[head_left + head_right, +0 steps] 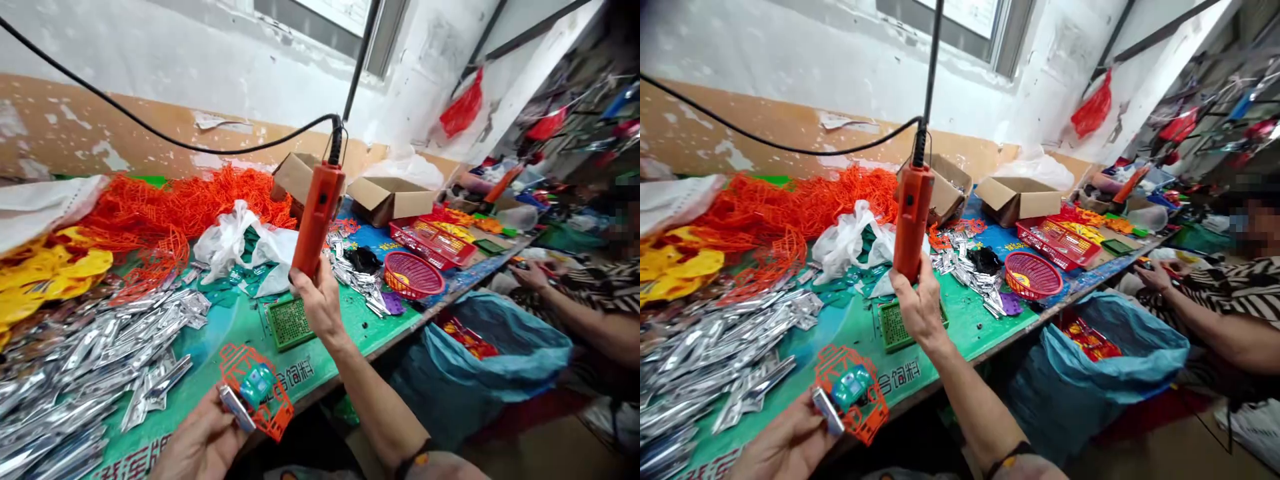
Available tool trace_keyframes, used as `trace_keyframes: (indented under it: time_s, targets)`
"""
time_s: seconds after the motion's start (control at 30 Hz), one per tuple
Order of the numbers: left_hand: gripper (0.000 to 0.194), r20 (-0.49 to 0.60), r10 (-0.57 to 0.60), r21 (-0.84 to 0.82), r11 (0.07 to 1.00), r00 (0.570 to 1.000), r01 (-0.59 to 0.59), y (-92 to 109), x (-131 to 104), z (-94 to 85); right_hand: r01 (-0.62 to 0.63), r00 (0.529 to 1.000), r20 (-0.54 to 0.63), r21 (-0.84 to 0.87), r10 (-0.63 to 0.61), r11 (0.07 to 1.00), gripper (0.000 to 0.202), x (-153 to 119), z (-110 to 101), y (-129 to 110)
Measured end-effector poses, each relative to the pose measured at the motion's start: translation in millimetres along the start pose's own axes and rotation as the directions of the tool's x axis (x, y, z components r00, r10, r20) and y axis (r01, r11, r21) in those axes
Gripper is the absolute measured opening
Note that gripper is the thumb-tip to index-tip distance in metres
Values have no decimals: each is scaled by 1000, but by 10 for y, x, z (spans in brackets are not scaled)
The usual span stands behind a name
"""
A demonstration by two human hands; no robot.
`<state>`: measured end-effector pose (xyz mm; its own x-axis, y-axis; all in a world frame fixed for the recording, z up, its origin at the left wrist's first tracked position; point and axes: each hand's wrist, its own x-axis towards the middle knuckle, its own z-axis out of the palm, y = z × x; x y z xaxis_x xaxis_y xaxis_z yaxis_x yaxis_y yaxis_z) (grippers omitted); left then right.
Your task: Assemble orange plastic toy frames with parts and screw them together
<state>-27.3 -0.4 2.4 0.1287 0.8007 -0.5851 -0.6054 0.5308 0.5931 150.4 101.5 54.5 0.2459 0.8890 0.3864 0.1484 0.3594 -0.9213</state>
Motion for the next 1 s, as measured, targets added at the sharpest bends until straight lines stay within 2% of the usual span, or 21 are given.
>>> trace_keyframes:
  time_s: [0.1, 0.17, 0.23, 0.27, 0.33, 0.47, 0.53, 0.6, 0.7, 0.8, 0.9, 1.0]
  targets:
    - [47, 17, 10, -58, 998, 1000, -9, 2, -13, 26, 74, 997, 21, -118, -72, 990, 42, -54, -27, 42]
    - [37, -13, 33, -79, 996, 999, -34, 21, -28, 20, 125, 991, 68, -266, -111, 956, 48, -60, -100, 105]
    - [23, -89, 63, -86, 994, 994, -71, 46, -27, -7, 146, 988, 123, -510, -96, 848, 46, -48, -259, 203]
    - [17, -133, 74, -87, 992, 988, -86, 56, -22, -24, 139, 989, 133, -639, -70, 756, 43, -42, -379, 263]
    - [13, -205, 82, -91, 991, 975, -102, 63, -10, -53, 65, 997, 72, -776, -15, 628, 34, -42, -688, 393]
    - [13, -261, 70, -101, 990, 963, -100, 31, -20, -37, -158, 987, -137, -897, 80, 412, 27, -105, -1353, 616]
    - [14, -258, 68, -106, 989, 964, -98, 6, -35, 4, -231, 972, -204, -917, 118, 324, 24, -150, -1560, 691]
    - [16, -250, 81, -118, 987, 965, -113, -18, -47, 46, -269, 960, -235, -924, 154, 271, 20, -187, -1643, 751]
    - [17, -247, 113, -155, 976, 962, -154, -44, -52, 71, -302, 947, -257, -918, 194, 258, 14, -214, -1617, 831]
    - [19, -257, 138, -170, 968, 956, -186, -65, -38, 28, -332, 939, -277, -890, 205, 314, 15, -209, -1579, 904]
    - [23, -270, 179, -154, 962, 946, -226, -91, -3, -40, -349, 936, -285, -833, 208, 430, 16, -197, -1627, 936]
    - [32, -299, 225, -135, 952, 927, -274, -110, 40, -62, -351, 936, -259, -722, 238, 597, 11, -220, -1680, 893]
